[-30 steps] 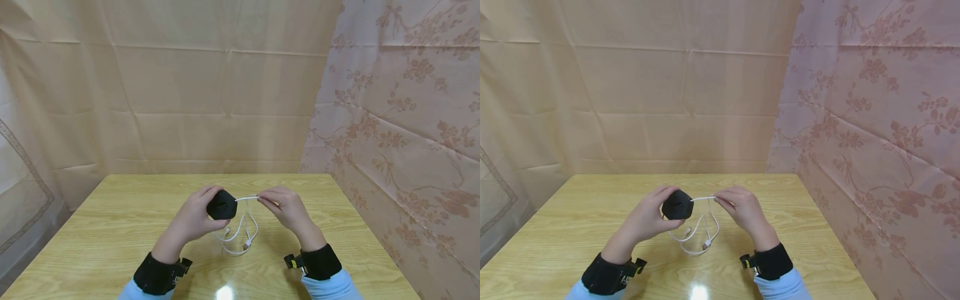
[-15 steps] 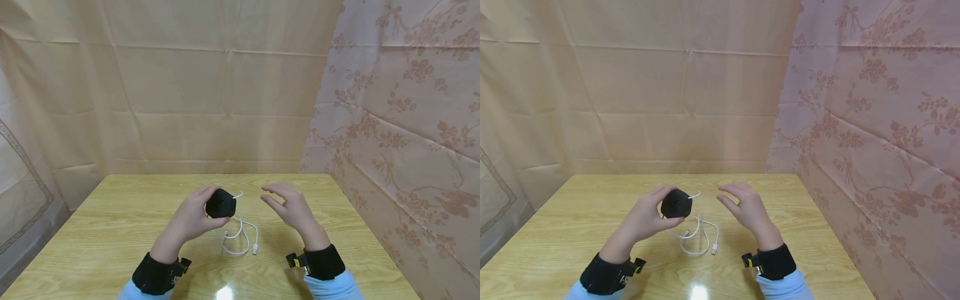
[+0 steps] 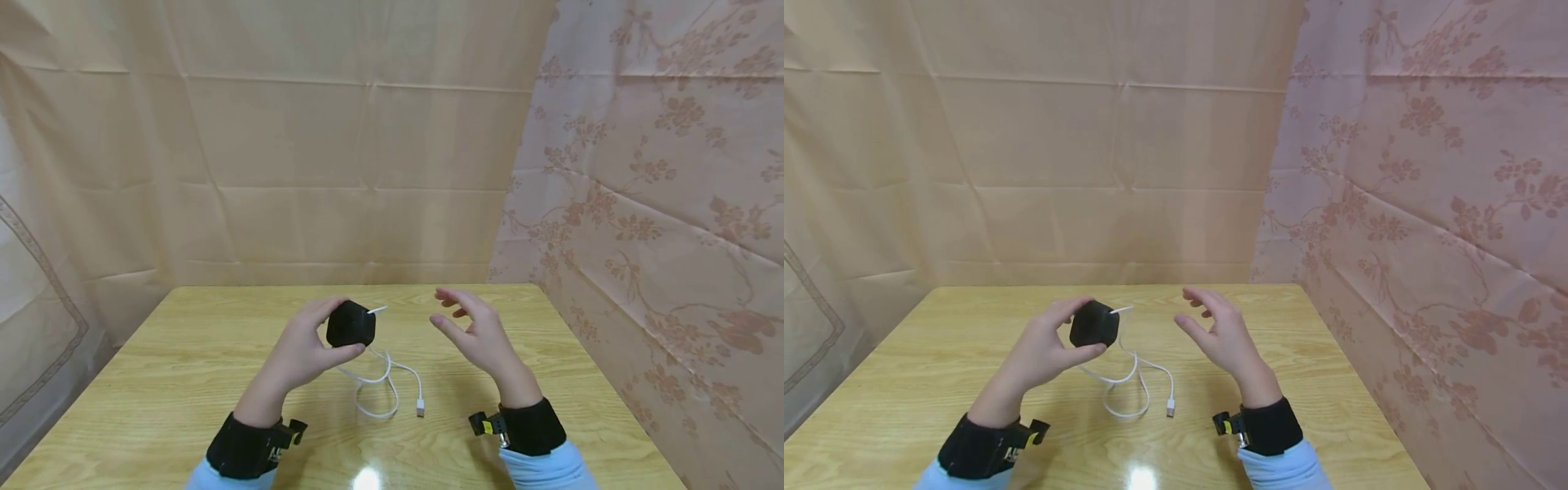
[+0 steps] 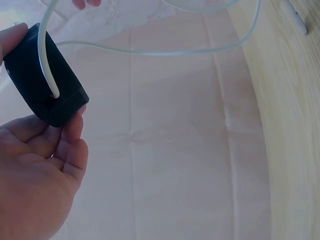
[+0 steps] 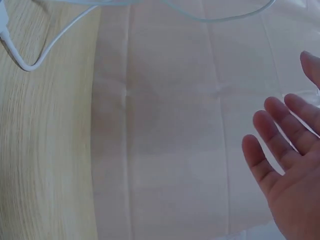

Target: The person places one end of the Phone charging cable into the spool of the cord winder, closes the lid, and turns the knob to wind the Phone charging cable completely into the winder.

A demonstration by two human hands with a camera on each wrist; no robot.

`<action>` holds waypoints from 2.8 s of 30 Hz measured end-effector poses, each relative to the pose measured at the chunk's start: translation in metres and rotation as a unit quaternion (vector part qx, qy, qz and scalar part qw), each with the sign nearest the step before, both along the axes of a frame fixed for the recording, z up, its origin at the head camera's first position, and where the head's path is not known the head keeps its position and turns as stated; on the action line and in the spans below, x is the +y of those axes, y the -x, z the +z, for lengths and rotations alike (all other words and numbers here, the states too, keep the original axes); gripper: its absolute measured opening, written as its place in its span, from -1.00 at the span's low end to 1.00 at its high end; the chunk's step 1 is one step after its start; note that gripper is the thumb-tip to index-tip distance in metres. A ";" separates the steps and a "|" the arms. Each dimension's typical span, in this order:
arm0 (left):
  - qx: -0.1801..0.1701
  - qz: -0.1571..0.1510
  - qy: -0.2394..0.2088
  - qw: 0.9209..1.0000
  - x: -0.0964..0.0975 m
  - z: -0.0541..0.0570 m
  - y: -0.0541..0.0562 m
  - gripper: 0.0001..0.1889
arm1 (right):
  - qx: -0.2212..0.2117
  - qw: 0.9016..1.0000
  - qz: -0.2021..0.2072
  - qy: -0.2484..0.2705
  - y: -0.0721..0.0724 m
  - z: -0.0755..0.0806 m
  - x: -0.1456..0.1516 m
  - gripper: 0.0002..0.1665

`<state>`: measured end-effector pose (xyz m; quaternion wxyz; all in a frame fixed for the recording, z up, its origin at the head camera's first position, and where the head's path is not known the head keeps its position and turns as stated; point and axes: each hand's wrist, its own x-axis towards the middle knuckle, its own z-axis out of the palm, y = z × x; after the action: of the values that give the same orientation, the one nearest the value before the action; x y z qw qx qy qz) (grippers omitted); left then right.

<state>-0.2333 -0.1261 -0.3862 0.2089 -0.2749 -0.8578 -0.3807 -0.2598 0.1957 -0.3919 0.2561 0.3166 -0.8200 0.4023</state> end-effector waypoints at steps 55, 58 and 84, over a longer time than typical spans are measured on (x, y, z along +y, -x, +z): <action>-0.160 0.046 -0.067 0.984 -0.037 -0.018 0.028 -0.23 | -0.259 0.886 -0.174 -0.343 0.015 -0.070 -0.102 -0.59; -0.160 0.048 -0.066 0.984 -0.039 -0.018 0.028 -0.23 | -0.254 0.896 -0.152 -0.331 0.015 -0.071 -0.099 -0.68; -0.129 0.088 -0.088 0.984 -0.065 -0.008 0.028 -0.30 | -0.286 0.938 -0.076 -0.183 0.026 -0.039 -0.028 -0.81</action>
<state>-0.2614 -0.1914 -0.3947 0.1522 -0.1275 -0.8615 -0.4672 -0.2858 0.1672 -0.4305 -0.0216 0.1664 -0.9397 0.2979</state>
